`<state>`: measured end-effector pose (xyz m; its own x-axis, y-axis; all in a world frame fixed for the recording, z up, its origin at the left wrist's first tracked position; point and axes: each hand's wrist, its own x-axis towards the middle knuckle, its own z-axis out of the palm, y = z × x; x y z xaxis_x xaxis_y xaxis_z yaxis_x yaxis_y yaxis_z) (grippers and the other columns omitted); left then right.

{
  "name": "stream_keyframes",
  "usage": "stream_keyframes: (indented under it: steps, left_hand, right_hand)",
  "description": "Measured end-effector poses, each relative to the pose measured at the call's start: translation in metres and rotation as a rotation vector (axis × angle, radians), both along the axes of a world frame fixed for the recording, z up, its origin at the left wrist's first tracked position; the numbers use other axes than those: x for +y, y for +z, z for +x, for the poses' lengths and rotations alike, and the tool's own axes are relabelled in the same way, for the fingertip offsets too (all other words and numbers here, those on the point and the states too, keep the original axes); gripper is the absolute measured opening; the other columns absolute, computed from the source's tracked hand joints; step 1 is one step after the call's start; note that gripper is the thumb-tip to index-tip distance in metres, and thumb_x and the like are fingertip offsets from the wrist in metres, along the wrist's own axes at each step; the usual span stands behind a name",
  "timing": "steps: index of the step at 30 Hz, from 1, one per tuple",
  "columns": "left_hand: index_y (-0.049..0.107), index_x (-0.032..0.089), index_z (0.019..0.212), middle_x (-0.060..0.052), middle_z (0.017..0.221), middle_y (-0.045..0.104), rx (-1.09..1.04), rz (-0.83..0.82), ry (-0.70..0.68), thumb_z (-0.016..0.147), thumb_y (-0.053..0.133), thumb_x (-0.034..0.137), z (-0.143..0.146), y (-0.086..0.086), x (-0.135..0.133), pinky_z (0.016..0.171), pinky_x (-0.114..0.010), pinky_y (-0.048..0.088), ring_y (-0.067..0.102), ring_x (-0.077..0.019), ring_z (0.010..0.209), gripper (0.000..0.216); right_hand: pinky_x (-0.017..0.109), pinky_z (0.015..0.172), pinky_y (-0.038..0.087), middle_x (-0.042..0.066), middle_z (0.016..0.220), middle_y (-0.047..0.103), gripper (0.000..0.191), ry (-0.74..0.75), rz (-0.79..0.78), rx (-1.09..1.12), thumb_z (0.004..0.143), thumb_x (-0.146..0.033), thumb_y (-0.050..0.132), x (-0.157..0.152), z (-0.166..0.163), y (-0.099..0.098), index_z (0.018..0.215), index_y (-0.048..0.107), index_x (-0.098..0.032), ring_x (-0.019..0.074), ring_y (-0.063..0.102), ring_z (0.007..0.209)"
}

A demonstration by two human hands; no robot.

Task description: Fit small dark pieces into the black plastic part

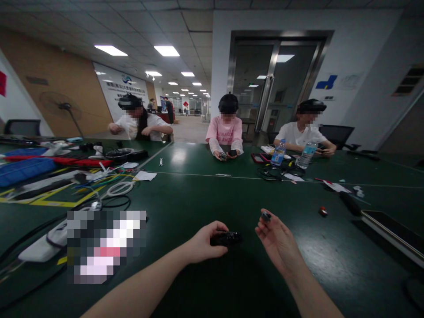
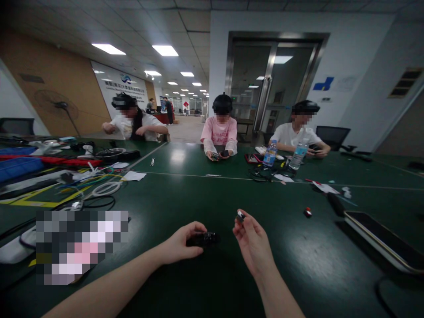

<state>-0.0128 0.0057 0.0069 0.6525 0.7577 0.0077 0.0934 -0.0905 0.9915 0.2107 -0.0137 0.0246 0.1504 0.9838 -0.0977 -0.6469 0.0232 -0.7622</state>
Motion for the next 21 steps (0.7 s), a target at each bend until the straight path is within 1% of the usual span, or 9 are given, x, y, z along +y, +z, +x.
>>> stream_keyframes:
  steps: [3,6,8,10,16,21]
  left_hand:
    - [0.048,0.019,0.108,-0.006,0.110,0.057,0.004,-0.013,0.000,0.072,0.064,0.008,0.000,0.006,-0.002,0.085,-0.038,0.046,0.057,-0.0230,0.103,0.041]
    - [0.048,0.018,0.107,-0.007,0.110,0.057,0.042,-0.052,0.007,0.072,0.063,0.006,0.001,0.014,-0.004,0.085,-0.039,0.046,0.057,-0.0234,0.102,0.040]
    - [0.048,0.018,0.107,-0.007,0.112,0.057,0.044,-0.070,0.007,0.072,0.063,0.006,0.001,0.017,-0.005,0.085,-0.039,0.046,0.057,-0.0233,0.102,0.040]
    - [0.048,0.019,0.108,-0.006,0.110,0.057,0.033,-0.057,0.004,0.072,0.063,0.007,0.001,0.015,-0.004,0.084,-0.038,0.046,0.057,-0.0225,0.101,0.041]
    - [0.048,0.019,0.109,-0.005,0.105,0.058,0.009,0.023,-0.008,0.073,0.064,0.010,0.000,0.000,0.000,0.082,-0.036,0.045,0.058,-0.0216,0.097,0.040]
    - [0.048,0.019,0.107,-0.005,0.104,0.058,0.001,0.026,-0.004,0.073,0.063,0.010,0.001,-0.001,-0.001,0.080,-0.034,0.046,0.058,-0.0209,0.095,0.039]
  right_hand:
    - [0.021,0.064,0.052,-0.003,0.068,0.066,0.041,-0.008,0.006,0.009,0.052,-0.039,0.085,0.000,0.001,0.001,0.085,0.070,-0.020,0.0090,0.057,0.062]
    - [0.021,0.064,0.052,-0.002,0.068,0.065,0.039,-0.002,0.014,0.004,0.055,-0.038,0.084,0.000,0.001,0.000,0.086,0.070,-0.020,0.0093,0.057,0.062]
    - [0.022,0.065,0.053,-0.002,0.069,0.066,0.037,0.006,0.027,-0.001,0.057,-0.038,0.083,0.000,0.002,-0.001,0.087,0.070,-0.020,0.0097,0.058,0.063]
    - [0.022,0.065,0.053,-0.002,0.069,0.066,0.038,0.011,0.037,0.002,0.057,-0.038,0.083,0.000,0.001,-0.002,0.087,0.070,-0.020,0.0098,0.058,0.063]
    - [0.022,0.064,0.052,-0.002,0.069,0.066,0.038,0.021,0.041,0.032,0.057,-0.036,0.083,0.000,0.000,-0.001,0.088,0.070,-0.020,0.0091,0.057,0.062]
    - [0.022,0.064,0.051,-0.002,0.070,0.065,0.037,0.023,0.040,0.043,0.058,-0.035,0.083,-0.001,0.000,-0.001,0.090,0.070,-0.020,0.0093,0.056,0.062]
